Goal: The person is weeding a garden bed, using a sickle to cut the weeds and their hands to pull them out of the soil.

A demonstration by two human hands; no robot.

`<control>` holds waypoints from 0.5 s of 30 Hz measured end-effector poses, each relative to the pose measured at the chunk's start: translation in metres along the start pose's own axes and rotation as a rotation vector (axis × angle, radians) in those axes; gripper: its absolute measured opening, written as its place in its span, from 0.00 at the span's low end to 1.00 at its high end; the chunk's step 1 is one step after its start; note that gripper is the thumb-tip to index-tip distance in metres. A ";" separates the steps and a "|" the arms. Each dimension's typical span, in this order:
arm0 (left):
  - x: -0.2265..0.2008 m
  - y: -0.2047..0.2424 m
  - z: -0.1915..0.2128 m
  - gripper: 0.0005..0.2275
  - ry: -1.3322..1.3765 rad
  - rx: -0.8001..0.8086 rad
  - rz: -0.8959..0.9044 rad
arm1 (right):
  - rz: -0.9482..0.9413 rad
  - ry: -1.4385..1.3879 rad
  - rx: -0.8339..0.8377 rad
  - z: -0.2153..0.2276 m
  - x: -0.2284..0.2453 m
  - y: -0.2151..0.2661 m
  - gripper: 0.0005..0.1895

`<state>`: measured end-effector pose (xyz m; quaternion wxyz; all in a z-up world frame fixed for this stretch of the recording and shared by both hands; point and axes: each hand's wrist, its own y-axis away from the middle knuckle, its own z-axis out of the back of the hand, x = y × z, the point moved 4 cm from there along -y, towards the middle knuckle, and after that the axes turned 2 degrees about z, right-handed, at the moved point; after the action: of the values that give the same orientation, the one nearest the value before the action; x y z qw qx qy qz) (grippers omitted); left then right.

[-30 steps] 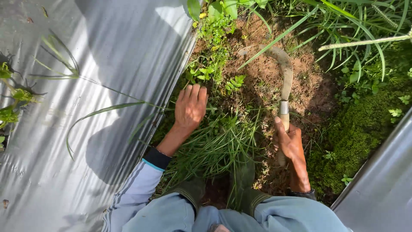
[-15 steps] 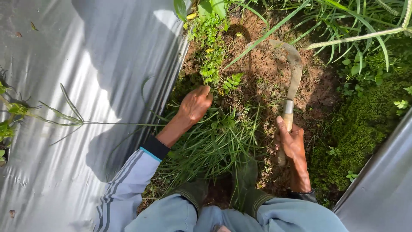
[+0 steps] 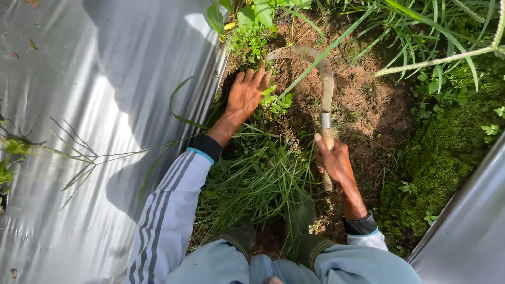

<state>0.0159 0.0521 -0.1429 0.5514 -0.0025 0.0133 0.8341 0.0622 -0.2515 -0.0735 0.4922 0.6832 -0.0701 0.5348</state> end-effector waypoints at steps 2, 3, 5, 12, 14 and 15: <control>0.006 -0.011 -0.041 0.08 0.062 0.089 0.008 | 0.036 -0.024 -0.012 -0.004 0.007 -0.003 0.25; 0.009 -0.013 -0.058 0.08 0.061 0.090 0.011 | 0.035 -0.023 -0.009 -0.005 0.008 -0.005 0.25; 0.015 -0.014 -0.095 0.10 0.127 0.176 0.026 | 0.085 -0.049 -0.009 -0.005 0.012 -0.010 0.26; 0.034 0.038 -0.090 0.10 0.067 0.229 -0.077 | 0.091 -0.053 0.032 -0.018 0.005 -0.038 0.25; 0.045 0.051 -0.080 0.12 0.136 0.255 0.006 | 0.075 0.036 0.080 -0.025 0.000 -0.038 0.24; 0.036 0.051 -0.045 0.12 0.135 0.253 0.003 | 0.077 0.035 0.078 -0.024 0.003 -0.032 0.24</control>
<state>-0.0456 0.0640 -0.1879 0.5437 0.0110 0.1556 0.8246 0.0672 -0.2167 -0.0917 0.4455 0.6891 -0.0668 0.5677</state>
